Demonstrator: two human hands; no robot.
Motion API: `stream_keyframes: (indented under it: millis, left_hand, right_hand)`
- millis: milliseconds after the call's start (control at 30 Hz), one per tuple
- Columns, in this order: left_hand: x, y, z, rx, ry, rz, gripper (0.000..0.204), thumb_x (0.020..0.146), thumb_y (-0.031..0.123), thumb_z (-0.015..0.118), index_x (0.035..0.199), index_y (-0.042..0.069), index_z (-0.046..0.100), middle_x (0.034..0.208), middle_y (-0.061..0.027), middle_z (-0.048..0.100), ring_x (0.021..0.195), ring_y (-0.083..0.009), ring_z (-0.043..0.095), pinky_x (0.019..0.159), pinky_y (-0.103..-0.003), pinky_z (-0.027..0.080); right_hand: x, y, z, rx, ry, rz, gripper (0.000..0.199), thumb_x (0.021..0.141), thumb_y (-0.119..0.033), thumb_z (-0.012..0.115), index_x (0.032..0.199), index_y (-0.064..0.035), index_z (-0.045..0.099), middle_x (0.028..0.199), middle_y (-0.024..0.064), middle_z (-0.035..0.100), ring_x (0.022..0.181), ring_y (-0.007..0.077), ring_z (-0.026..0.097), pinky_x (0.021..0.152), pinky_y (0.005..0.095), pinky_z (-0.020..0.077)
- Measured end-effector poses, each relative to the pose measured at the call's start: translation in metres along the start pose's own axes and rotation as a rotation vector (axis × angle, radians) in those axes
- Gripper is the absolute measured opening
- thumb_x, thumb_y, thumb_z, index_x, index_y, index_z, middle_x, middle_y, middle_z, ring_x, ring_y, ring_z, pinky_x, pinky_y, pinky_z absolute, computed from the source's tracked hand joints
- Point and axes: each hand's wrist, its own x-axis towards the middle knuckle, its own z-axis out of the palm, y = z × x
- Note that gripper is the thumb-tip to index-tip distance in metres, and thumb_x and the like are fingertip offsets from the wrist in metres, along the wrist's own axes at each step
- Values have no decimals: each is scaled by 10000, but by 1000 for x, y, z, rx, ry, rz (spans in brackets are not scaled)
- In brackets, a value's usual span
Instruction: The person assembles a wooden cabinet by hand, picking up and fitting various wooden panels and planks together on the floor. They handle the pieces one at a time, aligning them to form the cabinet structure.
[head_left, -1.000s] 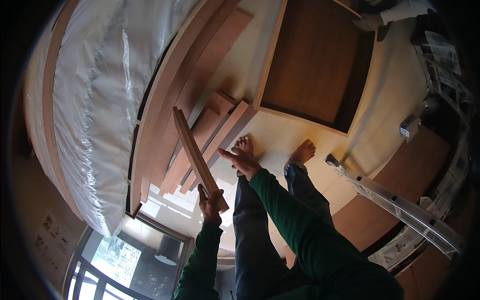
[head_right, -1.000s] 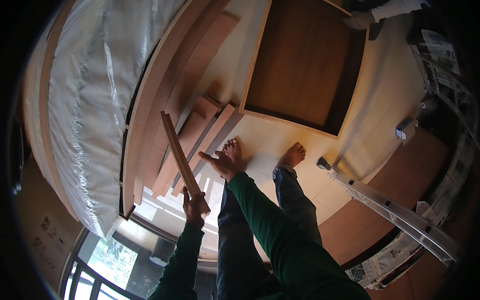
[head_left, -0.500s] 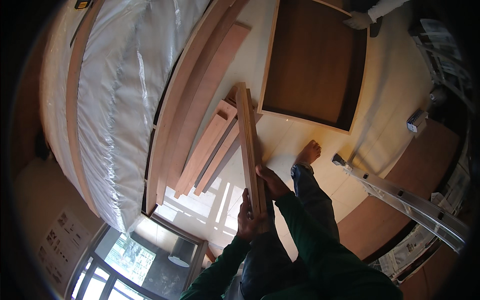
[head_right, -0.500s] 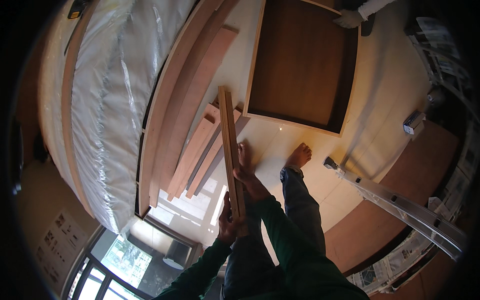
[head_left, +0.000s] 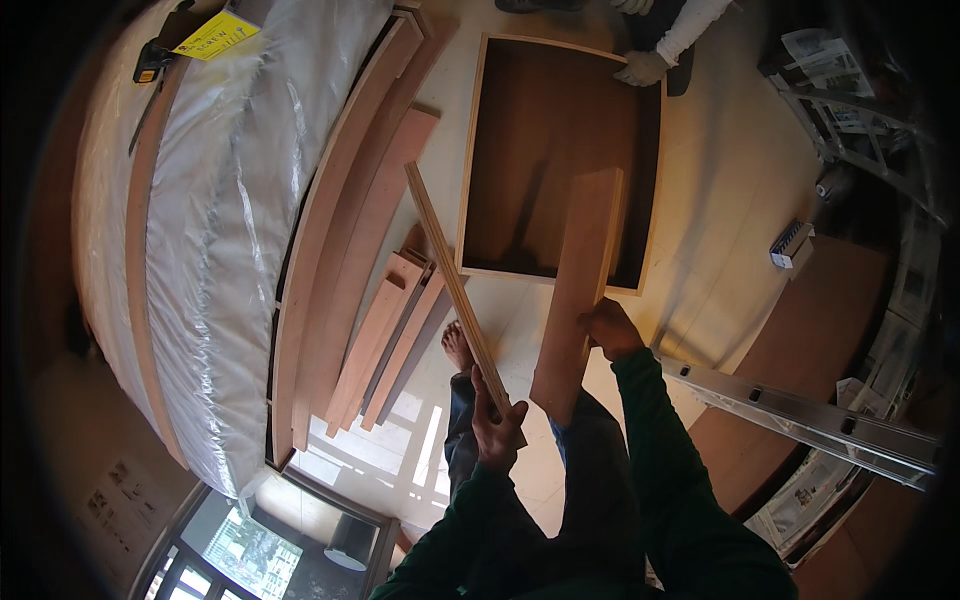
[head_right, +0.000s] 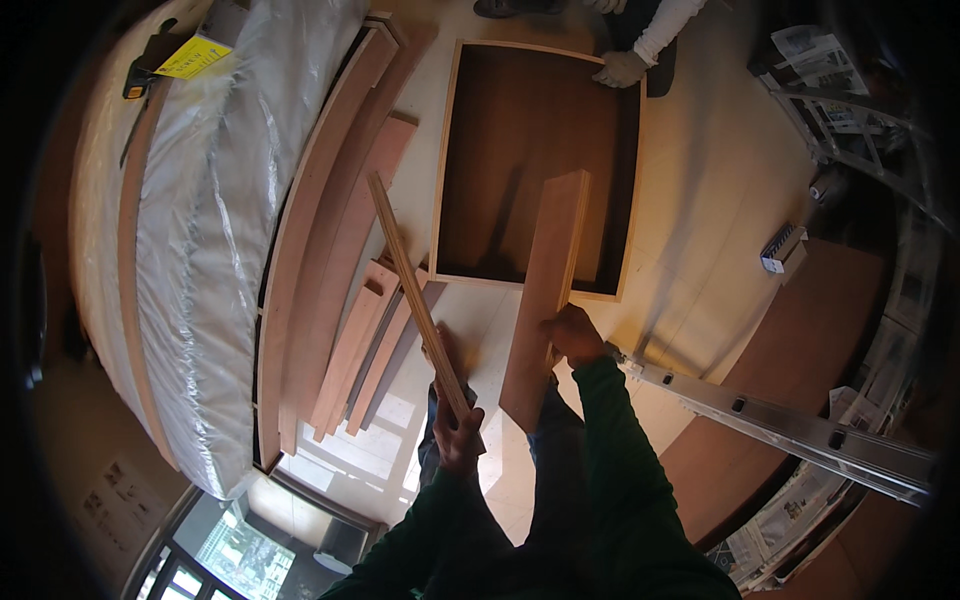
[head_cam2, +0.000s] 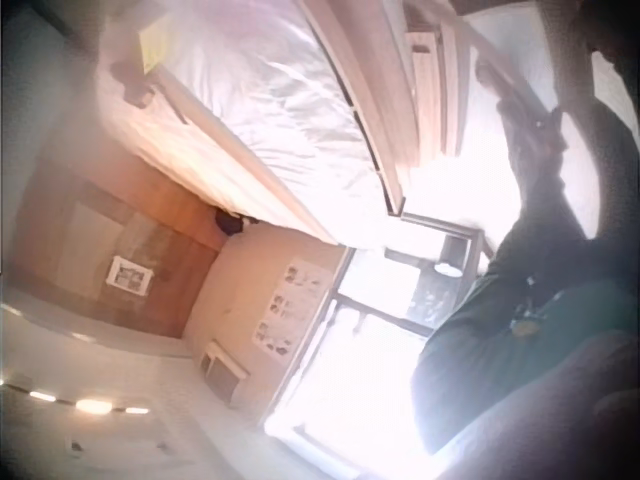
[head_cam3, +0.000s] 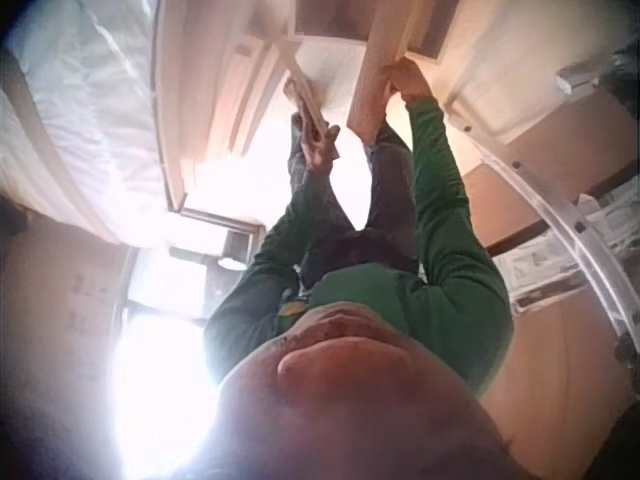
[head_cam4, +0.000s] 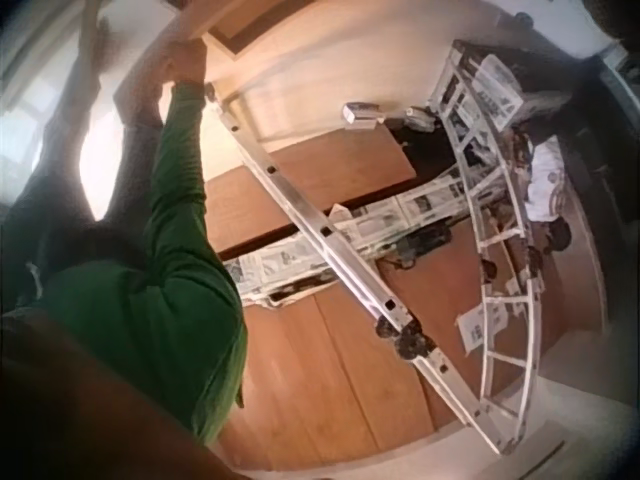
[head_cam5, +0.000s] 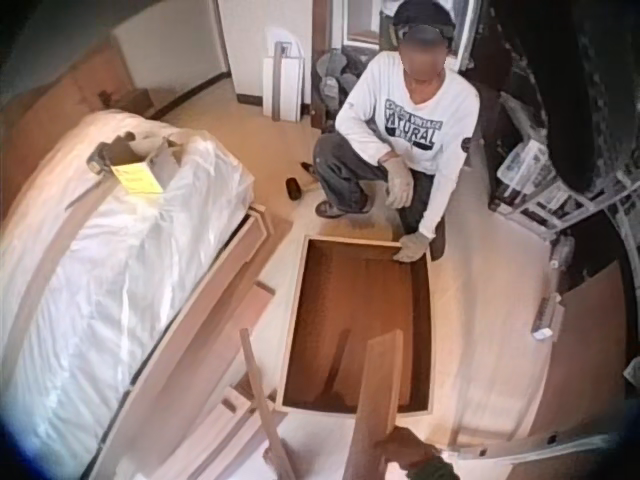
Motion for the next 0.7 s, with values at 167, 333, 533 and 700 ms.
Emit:
stream_keyframes:
  millis: [167,333,533,700]
  left_hand:
    - [35,-13,55,-62,33,142,1079,774,442,761,1577,24,173,1382,-193,476,1205,-271,517,1020,-375,417]
    - [55,-31,50,208,81,157,1118,716,432,800,1561,12,201,1392,-248,438,1269,-372,478,1050,-444,418]
    - [90,-13,33,290,-32,216,1099,711,419,812,1554,28,225,1420,-292,392,1299,-431,447,1060,-496,422]
    - [102,-8,34,190,-31,138,1069,732,391,800,1551,12,228,1425,-300,389,1298,-423,454,1066,-484,417]
  right_hand:
    - [63,-44,-87,-1099,329,-815,211,805,-185,661,754,19,685,868,199,690,767,361,690,684,421,573]
    - [109,-119,-80,-1223,566,-410,240,835,-187,672,1035,-54,674,970,184,698,902,356,693,815,415,561]
    - [130,-185,-82,-1425,767,-438,321,891,-201,633,1173,-50,625,1082,198,694,987,397,671,886,494,535]
    - [166,-179,-118,-1270,518,-302,359,878,-307,640,1110,-33,650,1014,248,690,940,418,668,821,500,532]
